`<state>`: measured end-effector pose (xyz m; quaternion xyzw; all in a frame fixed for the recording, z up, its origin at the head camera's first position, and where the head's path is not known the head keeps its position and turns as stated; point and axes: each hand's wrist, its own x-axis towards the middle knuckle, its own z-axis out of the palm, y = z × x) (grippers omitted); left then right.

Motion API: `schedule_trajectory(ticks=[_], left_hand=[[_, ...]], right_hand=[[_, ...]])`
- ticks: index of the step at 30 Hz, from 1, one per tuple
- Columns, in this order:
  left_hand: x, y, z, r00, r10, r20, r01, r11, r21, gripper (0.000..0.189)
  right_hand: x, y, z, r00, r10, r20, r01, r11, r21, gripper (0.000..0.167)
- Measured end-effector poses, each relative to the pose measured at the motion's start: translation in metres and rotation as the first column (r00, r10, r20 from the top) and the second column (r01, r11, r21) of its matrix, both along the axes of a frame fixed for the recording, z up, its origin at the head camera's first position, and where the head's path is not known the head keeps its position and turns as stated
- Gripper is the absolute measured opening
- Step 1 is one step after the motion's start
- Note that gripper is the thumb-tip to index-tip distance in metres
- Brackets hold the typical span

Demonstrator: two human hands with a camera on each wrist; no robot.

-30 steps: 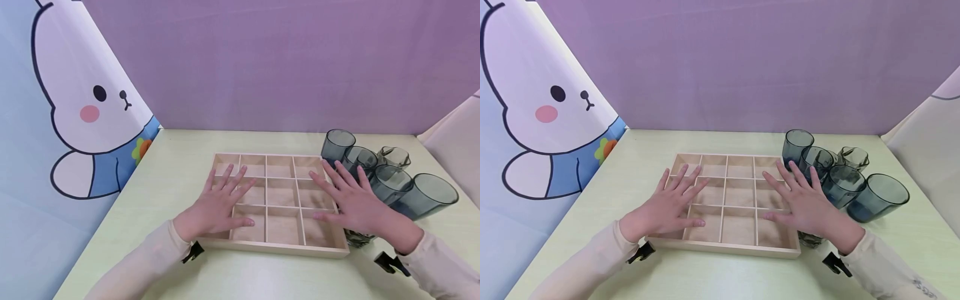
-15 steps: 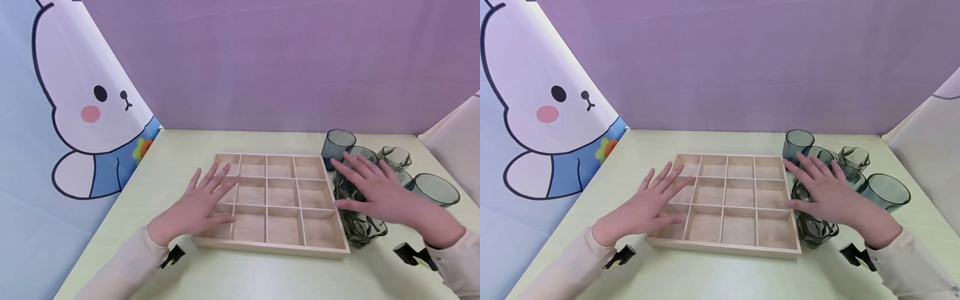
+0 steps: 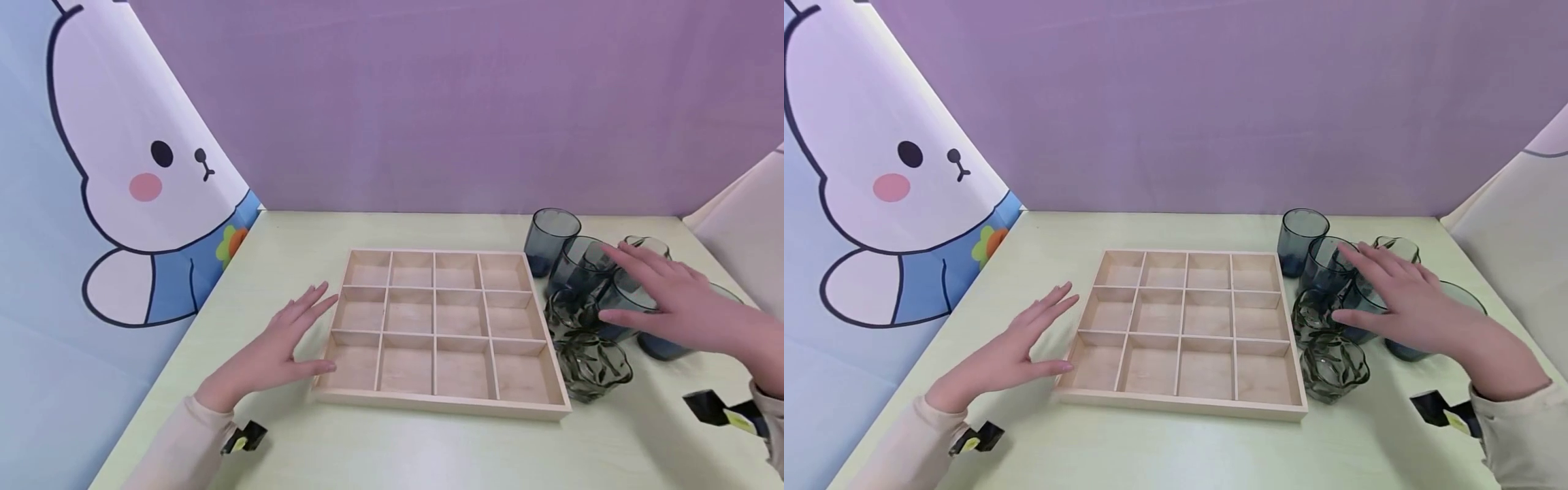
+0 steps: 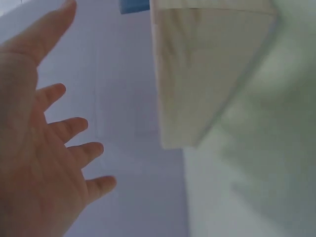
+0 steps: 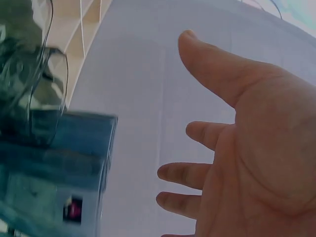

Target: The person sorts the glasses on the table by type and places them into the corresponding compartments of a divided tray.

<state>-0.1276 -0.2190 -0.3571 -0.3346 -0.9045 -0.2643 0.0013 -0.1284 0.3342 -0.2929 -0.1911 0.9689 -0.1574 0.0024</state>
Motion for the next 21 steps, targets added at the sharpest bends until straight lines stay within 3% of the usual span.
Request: schedule_trajectory(ticks=[4,8,16,21], left_hand=[[0.004,-0.01,-0.013,0.99,0.006,0.139,-0.021,0.994,0.108,0.093],[0.008,-0.013,-0.023,0.973,-0.013,0.231,-0.032,0.982,0.187,0.094],[0.012,-0.013,-0.037,0.955,-0.023,0.294,-0.044,0.974,0.221,0.095],[0.012,-0.014,-0.044,0.964,-0.036,0.262,-0.027,0.972,0.235,0.082]], right_hand=[[-0.002,0.018,-0.002,1.0,-0.025,0.016,0.026,0.998,-0.061,0.102],[-0.004,0.036,-0.006,1.0,-0.023,-0.013,0.021,0.992,-0.123,0.107],[-0.003,0.073,-0.025,0.996,-0.09,-0.003,0.087,0.972,-0.219,0.114],[0.0,0.094,-0.04,0.985,-0.172,0.002,0.167,0.955,-0.247,0.113]])
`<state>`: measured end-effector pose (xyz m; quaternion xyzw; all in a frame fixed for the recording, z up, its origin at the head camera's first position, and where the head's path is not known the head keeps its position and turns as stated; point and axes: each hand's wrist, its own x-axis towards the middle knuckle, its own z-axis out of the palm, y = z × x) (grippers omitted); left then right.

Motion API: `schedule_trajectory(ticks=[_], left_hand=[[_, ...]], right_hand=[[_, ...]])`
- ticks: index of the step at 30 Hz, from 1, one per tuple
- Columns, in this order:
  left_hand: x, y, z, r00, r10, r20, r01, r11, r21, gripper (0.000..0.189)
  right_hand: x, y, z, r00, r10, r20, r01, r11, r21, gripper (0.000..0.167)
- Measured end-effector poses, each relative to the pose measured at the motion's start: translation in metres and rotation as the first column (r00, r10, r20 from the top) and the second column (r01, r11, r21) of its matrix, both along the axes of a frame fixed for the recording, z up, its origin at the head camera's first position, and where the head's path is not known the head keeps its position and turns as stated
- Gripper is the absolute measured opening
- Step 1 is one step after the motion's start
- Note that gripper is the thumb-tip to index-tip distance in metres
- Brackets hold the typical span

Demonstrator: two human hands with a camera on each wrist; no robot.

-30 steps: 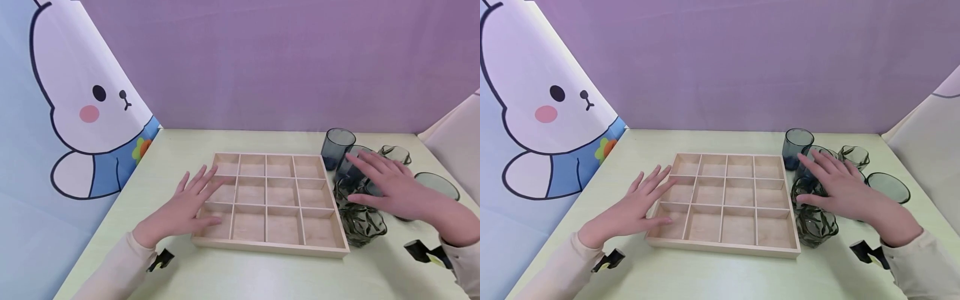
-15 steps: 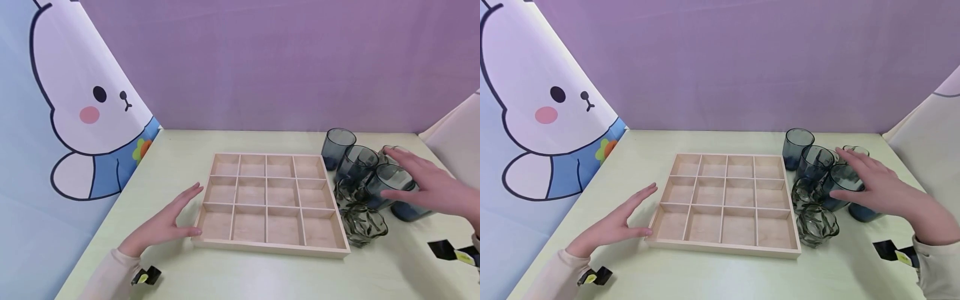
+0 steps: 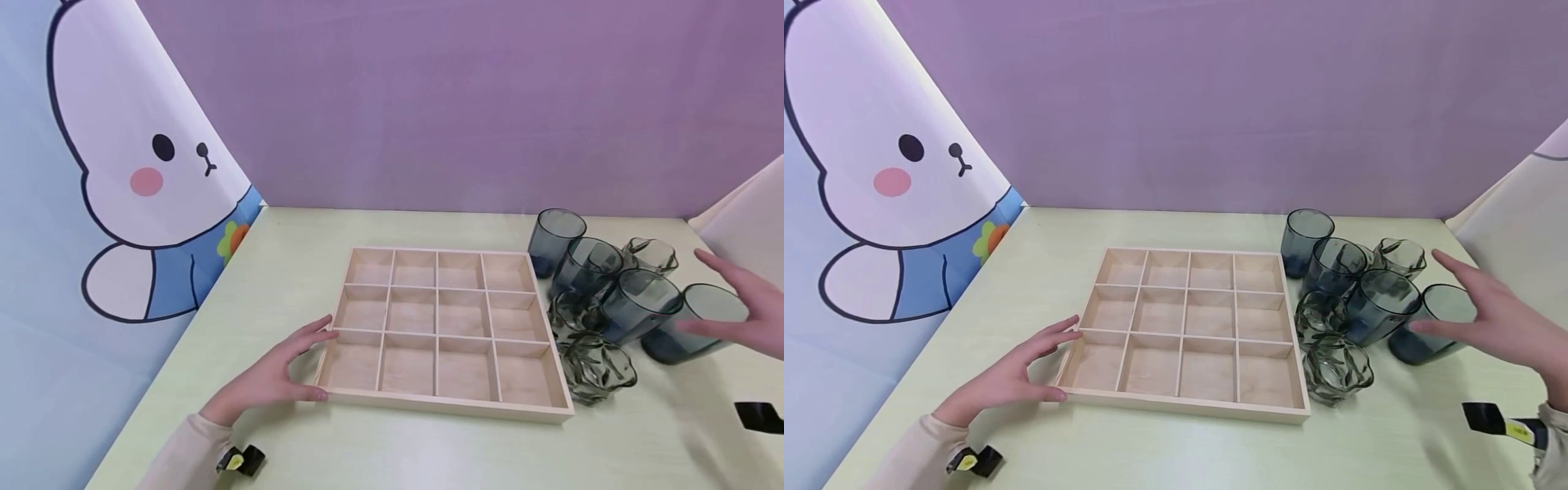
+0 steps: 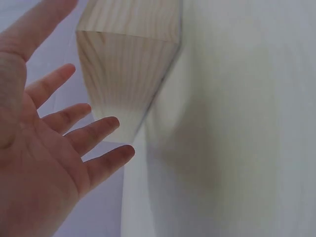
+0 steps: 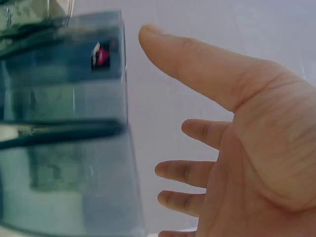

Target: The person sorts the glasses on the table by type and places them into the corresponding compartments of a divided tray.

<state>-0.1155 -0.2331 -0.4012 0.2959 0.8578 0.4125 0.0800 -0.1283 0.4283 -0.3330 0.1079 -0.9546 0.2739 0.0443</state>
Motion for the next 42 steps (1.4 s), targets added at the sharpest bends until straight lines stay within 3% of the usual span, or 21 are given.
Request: schedule_trajectory(ticks=[5,8,10,12,15,20,24,25,27,29,30,32,34,37,39,40,41,42], left_hand=[[0.0,-0.001,-0.005,0.999,-0.008,-0.048,0.009,1.0,0.011,0.069],[0.0,-0.002,-0.008,0.999,-0.004,-0.037,0.005,1.0,0.03,0.062],[0.0,-0.003,-0.009,1.0,-0.001,-0.021,0.002,0.999,0.042,0.058],[-0.001,-0.005,-0.01,1.0,0.002,-0.007,-0.001,0.999,0.054,0.055],[-0.002,-0.006,-0.012,1.0,0.006,0.025,-0.008,0.998,0.07,0.057],[-0.002,-0.008,-0.016,0.999,0.006,0.049,-0.01,0.996,0.089,0.058],[-0.002,-0.009,-0.018,0.999,0.004,0.042,-0.008,0.995,0.102,0.057],[-0.002,-0.009,-0.018,0.999,0.001,0.04,-0.005,0.994,0.105,0.056],[-0.002,-0.009,-0.019,0.999,0.002,0.049,-0.008,0.994,0.11,0.056],[-0.002,-0.009,-0.019,0.998,0.003,0.063,-0.01,0.994,0.112,0.057],[-0.003,-0.009,-0.019,0.998,0.003,0.07,-0.011,0.994,0.112,0.058],[-0.003,-0.009,-0.018,0.996,0.006,0.085,-0.015,0.994,0.11,0.059],[-0.003,-0.008,-0.018,0.996,0.007,0.091,-0.017,0.994,0.106,0.06],[-0.003,-0.008,-0.016,0.996,0.009,0.094,-0.019,0.995,0.102,0.06],[-0.003,-0.008,-0.017,0.996,0.008,0.089,-0.017,0.995,0.1,0.059],[-0.003,-0.007,-0.017,0.996,0.008,0.087,-0.017,0.995,0.099,0.059],[-0.003,-0.007,-0.016,0.996,0.008,0.085,-0.016,0.995,0.099,0.059],[-0.003,-0.008,-0.017,0.997,0.006,0.082,-0.014,0.995,0.099,0.059]], right_hand=[[0.006,0.017,-0.023,0.995,-0.089,0.035,0.093,0.989,-0.115,0.11],[0.009,0.029,-0.037,0.992,-0.118,0.035,0.123,0.975,-0.188,0.11],[0.009,0.036,-0.044,0.992,-0.122,0.019,0.123,0.969,-0.215,0.108],[0.008,0.041,-0.049,0.995,-0.097,0.0,0.092,0.949,-0.303,0.105],[0.005,0.045,-0.055,0.999,-0.027,-0.027,0.012,0.89,-0.455,0.097],[0.002,0.045,-0.061,0.979,0.146,-0.139,-0.201,0.72,-0.664,0.093],[0.001,0.043,-0.064,0.959,0.198,-0.203,-0.284,0.654,-0.701,0.091],[0.001,0.042,-0.064,0.958,0.196,-0.211,-0.288,0.659,-0.695,0.091],[0.0,0.042,-0.064,0.961,0.173,-0.216,-0.274,0.701,-0.659,0.093],[0.0,0.042,-0.064,0.961,0.166,-0.219,-0.271,0.712,-0.648,0.093],[0.0,0.042,-0.064,0.965,0.15,-0.214,-0.254,0.736,-0.628,0.094],[0.0,0.043,-0.065,0.965,0.152,-0.214,-0.256,0.726,-0.639,0.095],[0.001,0.044,-0.066,0.97,0.131,-0.205,-0.234,0.737,-0.634,0.095],[0.001,0.044,-0.069,0.962,0.158,-0.221,-0.269,0.663,-0.698,0.092],[0.002,0.043,-0.071,0.965,0.145,-0.218,-0.259,0.645,-0.719,0.09],[0.002,0.043,-0.073,0.964,0.146,-0.222,-0.264,0.614,-0.744,0.089],[0.003,0.044,-0.074,0.965,0.146,-0.219,-0.262,0.601,-0.755,0.088],[0.003,0.044,-0.075,0.971,0.118,-0.208,-0.235,0.631,-0.74,0.088]])
